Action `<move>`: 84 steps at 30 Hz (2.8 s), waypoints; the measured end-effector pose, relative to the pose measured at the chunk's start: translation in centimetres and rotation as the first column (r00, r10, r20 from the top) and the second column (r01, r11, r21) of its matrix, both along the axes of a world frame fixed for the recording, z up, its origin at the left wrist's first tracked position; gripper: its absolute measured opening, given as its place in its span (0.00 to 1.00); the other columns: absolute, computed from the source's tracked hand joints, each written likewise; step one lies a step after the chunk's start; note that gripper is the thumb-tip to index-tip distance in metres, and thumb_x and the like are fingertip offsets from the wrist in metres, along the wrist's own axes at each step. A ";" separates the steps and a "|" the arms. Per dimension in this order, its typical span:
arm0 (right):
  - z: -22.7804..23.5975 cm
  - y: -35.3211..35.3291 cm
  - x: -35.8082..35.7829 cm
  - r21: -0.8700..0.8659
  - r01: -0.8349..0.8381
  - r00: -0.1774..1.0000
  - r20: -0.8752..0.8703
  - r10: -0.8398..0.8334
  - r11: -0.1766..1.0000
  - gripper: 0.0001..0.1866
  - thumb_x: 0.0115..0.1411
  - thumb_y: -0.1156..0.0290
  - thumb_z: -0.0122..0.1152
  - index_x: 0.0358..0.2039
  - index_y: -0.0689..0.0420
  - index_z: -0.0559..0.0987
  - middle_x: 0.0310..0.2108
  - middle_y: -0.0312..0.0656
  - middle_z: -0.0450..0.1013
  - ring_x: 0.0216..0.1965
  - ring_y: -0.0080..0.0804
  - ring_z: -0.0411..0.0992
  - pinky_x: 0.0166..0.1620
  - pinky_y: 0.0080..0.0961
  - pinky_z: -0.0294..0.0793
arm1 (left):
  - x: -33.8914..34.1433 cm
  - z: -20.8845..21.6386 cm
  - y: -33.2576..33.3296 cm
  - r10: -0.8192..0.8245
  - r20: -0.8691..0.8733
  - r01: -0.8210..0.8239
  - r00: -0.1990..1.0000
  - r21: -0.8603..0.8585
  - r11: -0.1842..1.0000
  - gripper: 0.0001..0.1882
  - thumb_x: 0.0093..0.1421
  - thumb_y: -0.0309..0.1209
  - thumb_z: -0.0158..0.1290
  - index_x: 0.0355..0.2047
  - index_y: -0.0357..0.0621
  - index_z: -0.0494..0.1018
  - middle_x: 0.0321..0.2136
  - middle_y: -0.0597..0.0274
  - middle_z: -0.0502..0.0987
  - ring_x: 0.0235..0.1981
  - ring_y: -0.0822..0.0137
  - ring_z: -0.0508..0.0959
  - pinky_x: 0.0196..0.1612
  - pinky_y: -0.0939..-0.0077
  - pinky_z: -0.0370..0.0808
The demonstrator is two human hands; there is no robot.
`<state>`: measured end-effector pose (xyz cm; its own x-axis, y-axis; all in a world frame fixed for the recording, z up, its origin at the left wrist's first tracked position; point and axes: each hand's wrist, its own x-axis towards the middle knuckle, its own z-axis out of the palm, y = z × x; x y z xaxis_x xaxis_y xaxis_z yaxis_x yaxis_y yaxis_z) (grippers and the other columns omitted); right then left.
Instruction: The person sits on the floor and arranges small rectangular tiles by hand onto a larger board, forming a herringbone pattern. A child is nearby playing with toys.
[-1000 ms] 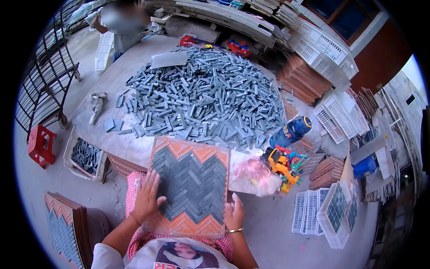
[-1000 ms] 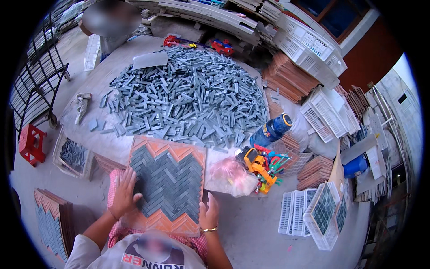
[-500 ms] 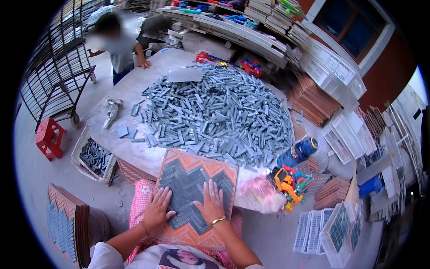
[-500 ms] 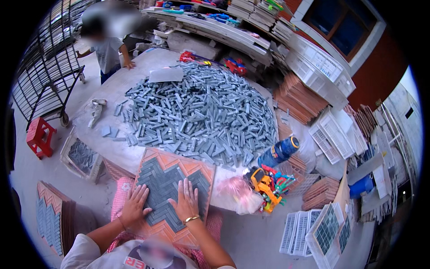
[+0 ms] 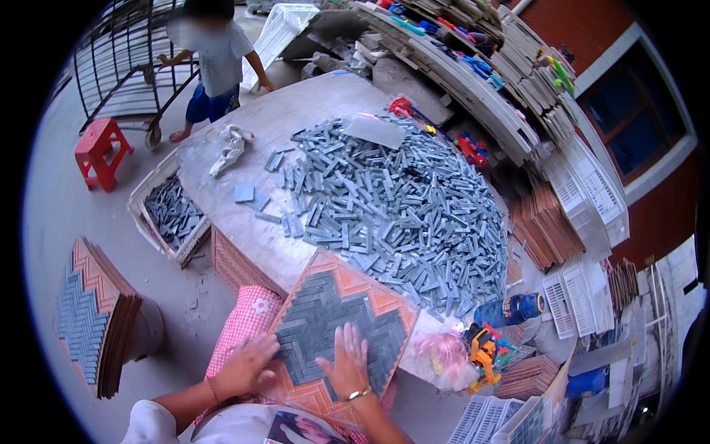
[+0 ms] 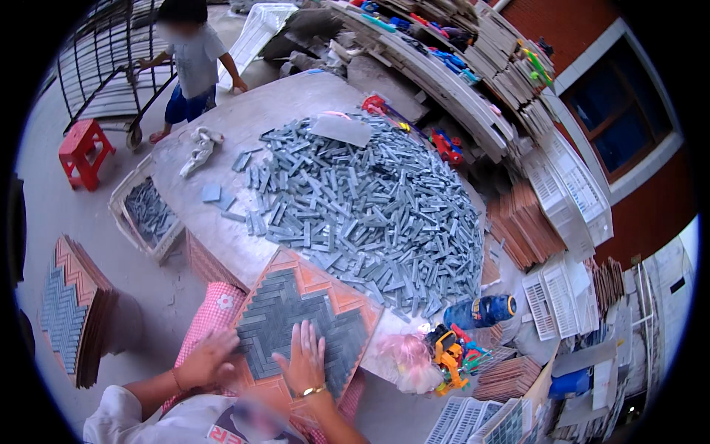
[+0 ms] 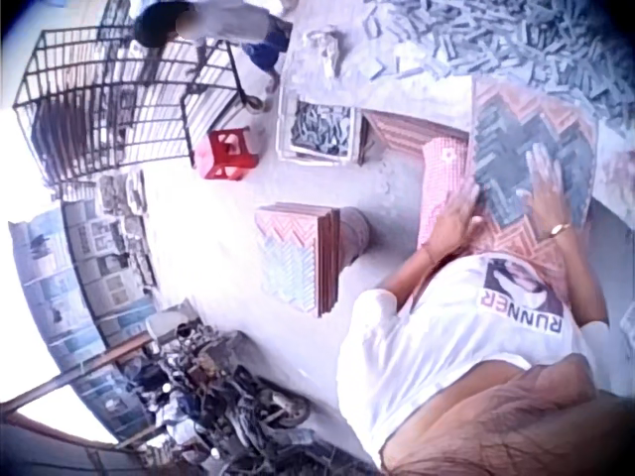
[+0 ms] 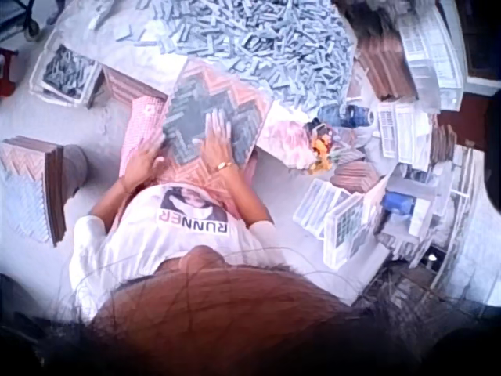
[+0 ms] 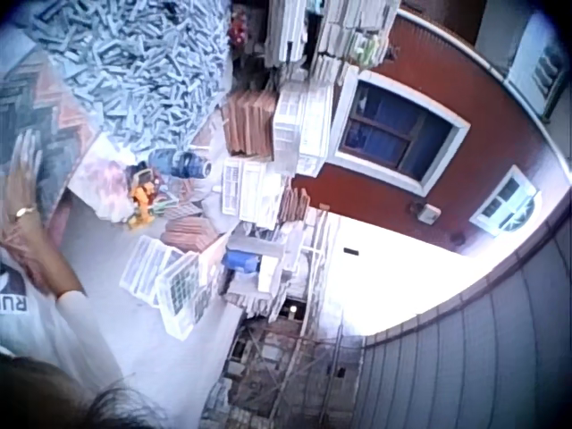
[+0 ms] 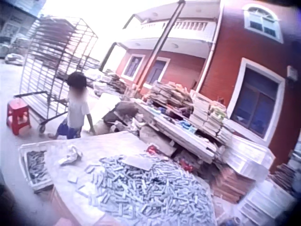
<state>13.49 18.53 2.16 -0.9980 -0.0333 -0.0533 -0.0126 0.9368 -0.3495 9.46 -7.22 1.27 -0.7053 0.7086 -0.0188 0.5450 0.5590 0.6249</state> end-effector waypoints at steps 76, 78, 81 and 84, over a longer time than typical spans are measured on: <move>-2.7 1.5 -7.5 0.018 0.156 0.983 -0.103 -0.153 0.988 0.23 0.50 0.51 0.59 0.11 0.58 0.71 0.12 0.48 0.66 0.15 0.50 0.65 0.21 0.40 0.61 | -17.2 -22.0 2.8 0.744 0.613 -0.936 0.266 -0.021 0.352 0.31 0.51 0.51 0.54 0.39 0.29 0.71 0.36 0.36 0.74 0.40 0.45 0.75 0.43 0.60 0.71; -3.0 1.4 -7.3 0.038 0.163 0.977 -0.143 -0.156 0.986 0.23 0.50 0.52 0.60 0.11 0.58 0.71 0.12 0.48 0.66 0.14 0.51 0.64 0.20 0.40 0.60 | -17.8 -22.4 4.3 0.700 0.705 -0.937 0.115 -0.156 0.311 0.39 0.49 0.55 0.54 0.46 0.28 0.66 0.40 0.33 0.72 0.44 0.44 0.73 0.47 0.59 0.69; -2.9 1.1 -7.2 0.063 0.140 0.975 -0.181 -0.127 0.988 0.24 0.50 0.54 0.61 0.09 0.58 0.68 0.11 0.48 0.64 0.14 0.51 0.63 0.20 0.41 0.59 | -17.4 -25.7 5.8 0.732 0.679 -0.924 0.062 -0.238 0.299 0.48 0.48 0.59 0.54 0.53 0.26 0.57 0.46 0.30 0.68 0.48 0.43 0.70 0.50 0.58 0.67; -3.2 1.3 -7.0 0.094 0.138 0.972 -0.206 -0.116 0.986 0.24 0.50 0.54 0.60 0.09 0.57 0.68 0.10 0.47 0.65 0.13 0.50 0.64 0.19 0.42 0.59 | -17.0 -28.0 5.7 0.757 0.625 -0.939 0.188 -0.110 0.325 0.48 0.48 0.59 0.53 0.52 0.26 0.57 0.44 0.31 0.68 0.45 0.43 0.72 0.47 0.58 0.69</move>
<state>6.49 19.82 -1.01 -0.9846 0.0894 0.1501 0.0497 0.9669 -0.2501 -7.56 -1.48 -26.68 -0.7932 -0.2934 -0.5336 -0.6015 0.2403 0.7619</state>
